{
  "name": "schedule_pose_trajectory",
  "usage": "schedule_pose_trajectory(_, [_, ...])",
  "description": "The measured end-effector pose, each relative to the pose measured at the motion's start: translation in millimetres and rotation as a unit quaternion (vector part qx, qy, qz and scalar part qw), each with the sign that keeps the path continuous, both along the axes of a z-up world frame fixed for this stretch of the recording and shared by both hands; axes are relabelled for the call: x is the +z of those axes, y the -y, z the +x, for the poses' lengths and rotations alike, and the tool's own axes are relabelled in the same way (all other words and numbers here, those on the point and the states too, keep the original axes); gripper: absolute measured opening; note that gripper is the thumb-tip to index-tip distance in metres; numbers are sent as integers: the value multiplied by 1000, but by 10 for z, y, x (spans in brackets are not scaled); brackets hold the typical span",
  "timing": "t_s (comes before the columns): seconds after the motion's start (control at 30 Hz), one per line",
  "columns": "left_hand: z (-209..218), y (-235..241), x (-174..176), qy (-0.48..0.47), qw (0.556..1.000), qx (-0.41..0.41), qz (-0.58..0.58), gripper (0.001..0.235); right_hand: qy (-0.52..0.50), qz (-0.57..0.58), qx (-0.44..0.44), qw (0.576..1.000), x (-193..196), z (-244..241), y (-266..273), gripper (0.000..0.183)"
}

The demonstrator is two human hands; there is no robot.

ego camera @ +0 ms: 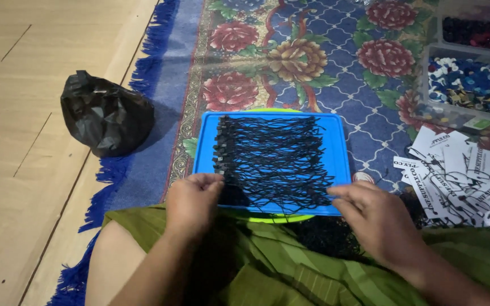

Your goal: The person sits on the floor and ties black cable ties by hand. They repeatedly pick up a cable tie, pull the tail through the head to tighten it, and place the finished tie onto a blue tray.

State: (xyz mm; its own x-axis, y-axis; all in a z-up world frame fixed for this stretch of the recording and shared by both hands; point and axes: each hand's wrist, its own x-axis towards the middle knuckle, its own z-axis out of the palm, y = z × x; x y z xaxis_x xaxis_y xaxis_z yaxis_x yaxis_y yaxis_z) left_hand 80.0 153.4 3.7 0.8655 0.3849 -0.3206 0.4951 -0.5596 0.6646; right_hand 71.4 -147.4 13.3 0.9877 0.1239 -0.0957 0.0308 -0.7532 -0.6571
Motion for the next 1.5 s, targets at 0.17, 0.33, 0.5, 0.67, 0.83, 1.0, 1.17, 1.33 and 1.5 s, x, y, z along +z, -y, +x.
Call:
schedule_pose_trajectory(0.17, [109,-149,-169,21,998,-12,63,24,36,-11,-7,999,-232,165,-132,17])
schedule_pose_trajectory(0.33, [226,-212,-359,-52,994,-5,101,20,66,-121,32,990,-411,276,-126,8])
schedule_pose_trajectory(0.5, [208,-140,-274,-76,989,-21,126,23,47,-155,53,985,-404,302,-131,15])
schedule_pose_trajectory(0.67, [61,-6,-98,-10,989,7,148,25,71,-126,-21,989,-361,157,48,20])
schedule_pose_trajectory(0.83, [-158,419,28,53,986,-99,120,21,-113,-171,-170,964,-497,-79,305,36])
schedule_pose_trajectory(1.0, [-461,926,-82,57,953,-287,-78,14,-192,-120,-26,974,-1208,-217,493,55])
schedule_pose_trajectory(1.17, [-647,1199,-363,84,908,-409,-18,33,-191,-39,77,978,-893,-372,260,14])
schedule_pose_trajectory(1.33, [-664,1277,-370,62,913,-403,6,16,-48,142,129,980,-533,-485,295,10])
schedule_pose_trajectory(1.5, [-624,1288,-233,42,918,-394,-8,17,-96,50,-18,994,-696,-545,586,13])
